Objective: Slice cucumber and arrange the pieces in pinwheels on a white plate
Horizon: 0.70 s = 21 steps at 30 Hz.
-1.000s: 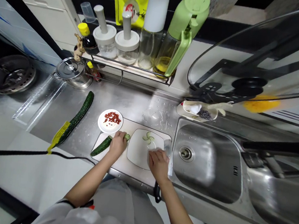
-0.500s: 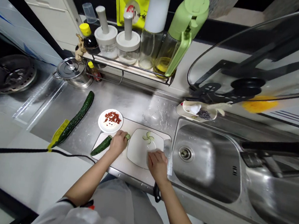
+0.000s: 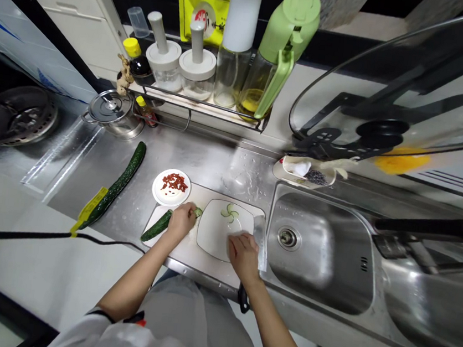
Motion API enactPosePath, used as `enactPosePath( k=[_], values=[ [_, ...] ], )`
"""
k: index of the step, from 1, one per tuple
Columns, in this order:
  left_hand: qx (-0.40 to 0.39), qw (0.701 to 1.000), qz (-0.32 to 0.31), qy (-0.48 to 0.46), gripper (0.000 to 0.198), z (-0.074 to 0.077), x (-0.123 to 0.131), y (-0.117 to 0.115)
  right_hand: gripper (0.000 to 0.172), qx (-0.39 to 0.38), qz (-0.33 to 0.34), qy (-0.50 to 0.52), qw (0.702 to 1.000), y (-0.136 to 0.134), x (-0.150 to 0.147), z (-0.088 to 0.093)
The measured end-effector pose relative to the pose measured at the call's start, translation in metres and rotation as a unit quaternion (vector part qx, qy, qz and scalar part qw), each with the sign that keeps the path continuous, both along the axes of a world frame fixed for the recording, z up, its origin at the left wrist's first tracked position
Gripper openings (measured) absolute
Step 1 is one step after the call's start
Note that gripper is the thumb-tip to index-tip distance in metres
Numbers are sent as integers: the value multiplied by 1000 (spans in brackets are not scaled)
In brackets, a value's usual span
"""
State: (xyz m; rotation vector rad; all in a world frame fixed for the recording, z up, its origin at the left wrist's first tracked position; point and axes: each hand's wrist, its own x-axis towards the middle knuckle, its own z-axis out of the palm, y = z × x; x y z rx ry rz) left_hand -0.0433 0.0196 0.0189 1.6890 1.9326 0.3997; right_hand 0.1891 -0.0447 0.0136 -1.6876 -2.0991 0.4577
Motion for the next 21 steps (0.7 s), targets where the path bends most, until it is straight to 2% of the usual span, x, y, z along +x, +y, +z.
enactPosePath(
  k=[5, 9, 11, 13, 15, 18, 21],
  values=[
    [-19, 994, 20, -102, 15, 6, -1, -4, 25, -18, -12, 98, 995, 8, -6, -6],
    [-53, 976, 23, -210, 16, 15, 5, -7, 23, -58, -36, 185, 980, 18, -17, -7],
    [-74, 963, 16, -260, 16, 20, 11, -8, 30, -120, -47, 237, 963, 23, -22, -6],
    [-101, 945, 9, -311, 17, 25, 19, -8, 36, -202, -56, 297, 932, 27, -27, -5],
    [-136, 923, 6, -359, 18, 30, 26, -7, 34, -257, -64, 350, 899, 31, -30, -3],
    [-190, 890, 6, -414, 21, 33, 34, -5, 26, -278, -80, 401, 869, 32, -30, -1],
    [-234, 856, 17, -461, 27, 29, 39, -5, 26, -277, -98, 420, 859, 31, -25, 3]
  ],
)
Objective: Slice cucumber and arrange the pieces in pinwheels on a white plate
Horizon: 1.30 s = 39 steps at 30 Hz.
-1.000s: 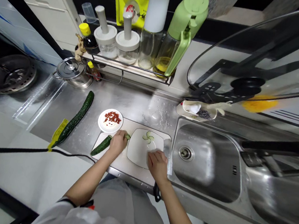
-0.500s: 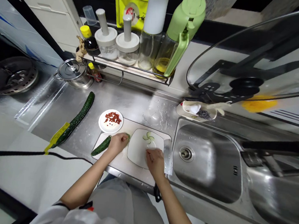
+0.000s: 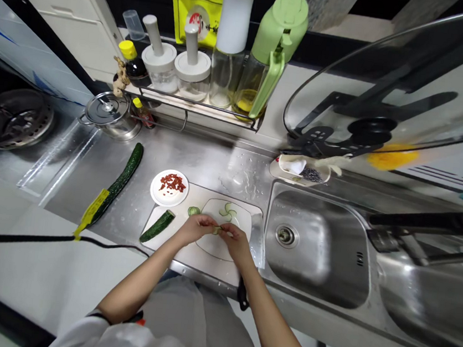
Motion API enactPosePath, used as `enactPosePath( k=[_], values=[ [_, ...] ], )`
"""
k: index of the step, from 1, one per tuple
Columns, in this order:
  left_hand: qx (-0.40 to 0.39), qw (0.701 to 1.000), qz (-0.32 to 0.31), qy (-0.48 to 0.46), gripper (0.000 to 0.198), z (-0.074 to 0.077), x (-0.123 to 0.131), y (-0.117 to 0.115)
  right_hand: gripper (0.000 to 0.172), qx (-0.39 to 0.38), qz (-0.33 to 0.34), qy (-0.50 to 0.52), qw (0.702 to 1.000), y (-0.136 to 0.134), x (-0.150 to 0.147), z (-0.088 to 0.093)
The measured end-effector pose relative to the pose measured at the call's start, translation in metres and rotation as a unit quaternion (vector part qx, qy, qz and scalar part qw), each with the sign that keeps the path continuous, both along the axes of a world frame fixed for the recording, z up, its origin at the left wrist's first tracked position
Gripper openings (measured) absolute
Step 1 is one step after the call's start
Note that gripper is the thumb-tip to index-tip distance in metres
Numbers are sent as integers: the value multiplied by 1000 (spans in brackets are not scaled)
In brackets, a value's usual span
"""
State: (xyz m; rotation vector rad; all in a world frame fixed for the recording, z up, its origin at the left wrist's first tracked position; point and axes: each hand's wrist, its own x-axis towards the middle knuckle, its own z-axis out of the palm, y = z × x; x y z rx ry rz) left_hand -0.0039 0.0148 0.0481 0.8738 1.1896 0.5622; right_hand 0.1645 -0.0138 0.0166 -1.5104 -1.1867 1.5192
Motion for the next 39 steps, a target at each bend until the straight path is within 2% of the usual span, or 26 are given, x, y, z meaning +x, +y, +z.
enactPosePath(
  k=[3, 6, 9, 11, 13, 17, 21, 25, 28, 33, 39],
  values=[
    [-85, 996, 21, -33, 38, -7, 5, -2, 27, 9, -9, -11, 1000, -3, 7, 7],
    [-185, 978, 47, -87, 48, -13, 11, -5, 27, 19, -4, -25, 1000, -5, 15, 15],
    [-265, 955, 35, -132, 53, -17, 18, -7, 27, 33, 11, -38, 999, -6, 23, 24],
    [-296, 943, 16, -150, 51, -18, 21, -7, 26, 40, 26, -37, 998, -6, 29, 28],
    [-294, 941, 6, -166, 46, -19, 24, -7, 26, 39, 41, -30, 998, -6, 34, 32],
    [-256, 952, 21, -165, 46, -26, 28, -6, 28, 4, 62, -28, 998, -8, 48, 31],
    [-208, 972, 42, -99, 49, -38, 34, -5, 31, -31, 32, -33, 998, -11, 61, 22],
    [-111, 993, 37, -9, 36, -46, 44, -6, 33, -29, -6, -40, 999, -12, 71, 8],
    [-22, 998, 24, 55, 22, -50, 52, -7, 29, -3, -10, -78, 997, -9, 76, -2],
    [107, 979, -21, 174, 14, -50, 63, -11, 18, 64, 34, -206, 976, -3, 83, -9],
    [195, 933, -112, 282, 11, -43, 73, -12, 14, 101, 100, -385, 912, 0, 82, 4]
  ],
)
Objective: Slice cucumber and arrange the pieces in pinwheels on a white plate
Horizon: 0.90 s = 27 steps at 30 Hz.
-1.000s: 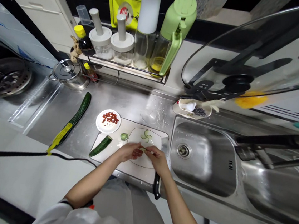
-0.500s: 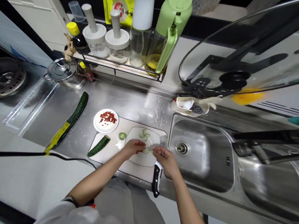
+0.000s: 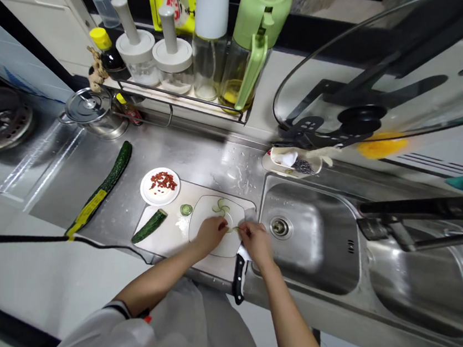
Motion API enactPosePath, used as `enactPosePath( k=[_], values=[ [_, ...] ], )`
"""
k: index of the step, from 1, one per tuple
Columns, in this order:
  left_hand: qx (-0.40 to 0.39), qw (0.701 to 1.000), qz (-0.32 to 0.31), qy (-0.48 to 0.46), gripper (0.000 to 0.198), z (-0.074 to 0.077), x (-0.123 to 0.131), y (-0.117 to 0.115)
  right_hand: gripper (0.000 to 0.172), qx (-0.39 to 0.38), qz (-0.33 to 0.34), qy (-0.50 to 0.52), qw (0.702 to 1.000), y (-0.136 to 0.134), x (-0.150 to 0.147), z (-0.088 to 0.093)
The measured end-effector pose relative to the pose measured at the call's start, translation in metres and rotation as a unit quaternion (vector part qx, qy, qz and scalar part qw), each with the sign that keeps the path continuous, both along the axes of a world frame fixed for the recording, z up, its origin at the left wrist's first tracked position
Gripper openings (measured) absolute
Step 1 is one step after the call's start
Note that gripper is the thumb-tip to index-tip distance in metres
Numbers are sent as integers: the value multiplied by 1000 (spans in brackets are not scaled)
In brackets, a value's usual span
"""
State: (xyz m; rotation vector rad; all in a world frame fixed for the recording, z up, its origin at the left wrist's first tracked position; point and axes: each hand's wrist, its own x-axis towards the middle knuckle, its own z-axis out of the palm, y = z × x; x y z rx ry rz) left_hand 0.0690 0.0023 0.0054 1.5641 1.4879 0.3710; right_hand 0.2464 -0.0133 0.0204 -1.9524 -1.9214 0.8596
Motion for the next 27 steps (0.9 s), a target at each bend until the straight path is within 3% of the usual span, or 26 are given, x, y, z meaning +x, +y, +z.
enactPosePath(
  k=[9, 20, 27],
  values=[
    [36, 997, -33, 58, 15, -3, 5, -6, 15, 56, 55, -148, 986, -4, -8, 6],
    [76, 994, -52, 64, 22, -11, 2, -12, 28, 134, 1, -125, 983, -23, 2, -5],
    [78, 992, -88, 54, 22, -15, -2, -16, 34, 111, 77, -187, 973, -53, -5, -12]
  ],
)
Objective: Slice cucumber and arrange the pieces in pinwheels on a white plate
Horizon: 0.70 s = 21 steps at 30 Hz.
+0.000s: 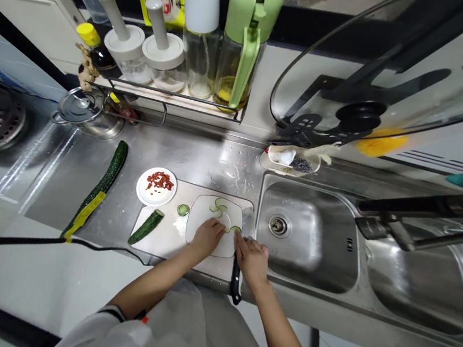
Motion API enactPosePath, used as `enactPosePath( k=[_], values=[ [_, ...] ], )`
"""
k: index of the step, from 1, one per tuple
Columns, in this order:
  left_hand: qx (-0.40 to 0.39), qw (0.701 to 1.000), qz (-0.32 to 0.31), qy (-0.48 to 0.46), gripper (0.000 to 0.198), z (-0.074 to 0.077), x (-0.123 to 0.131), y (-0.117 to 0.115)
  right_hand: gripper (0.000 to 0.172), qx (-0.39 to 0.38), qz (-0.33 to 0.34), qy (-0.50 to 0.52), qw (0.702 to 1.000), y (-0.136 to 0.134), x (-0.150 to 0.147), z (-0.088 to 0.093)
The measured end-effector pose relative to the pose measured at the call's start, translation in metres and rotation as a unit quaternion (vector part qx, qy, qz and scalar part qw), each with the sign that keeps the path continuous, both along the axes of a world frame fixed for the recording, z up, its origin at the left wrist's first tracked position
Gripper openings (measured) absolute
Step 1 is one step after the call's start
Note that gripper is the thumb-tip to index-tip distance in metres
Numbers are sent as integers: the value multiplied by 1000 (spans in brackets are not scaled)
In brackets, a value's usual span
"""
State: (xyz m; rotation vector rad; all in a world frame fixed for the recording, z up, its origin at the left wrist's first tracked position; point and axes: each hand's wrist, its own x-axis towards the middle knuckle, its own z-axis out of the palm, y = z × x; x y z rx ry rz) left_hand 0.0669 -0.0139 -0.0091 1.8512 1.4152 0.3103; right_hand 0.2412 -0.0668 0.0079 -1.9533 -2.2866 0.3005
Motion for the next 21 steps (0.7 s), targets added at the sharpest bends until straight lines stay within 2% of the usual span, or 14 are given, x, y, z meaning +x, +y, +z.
enactPosePath(
  k=[6, 13, 17, 21],
  values=[
    [0, 1000, -4, 4, 23, -1, 0, -1, 36, -24, -7, -24, 999, -5, -7, -3],
    [6, 1000, 3, -1, 22, -2, 1, 0, 34, -24, -9, -22, 999, -2, -8, 3],
    [1, 999, 20, -34, 20, 8, -4, 2, 34, -17, -14, -9, 1000, -1, -10, 6],
    [27, 994, 87, -65, 22, 22, -25, 7, 35, -8, -19, 7, 1000, -1, -11, 6]
  ],
)
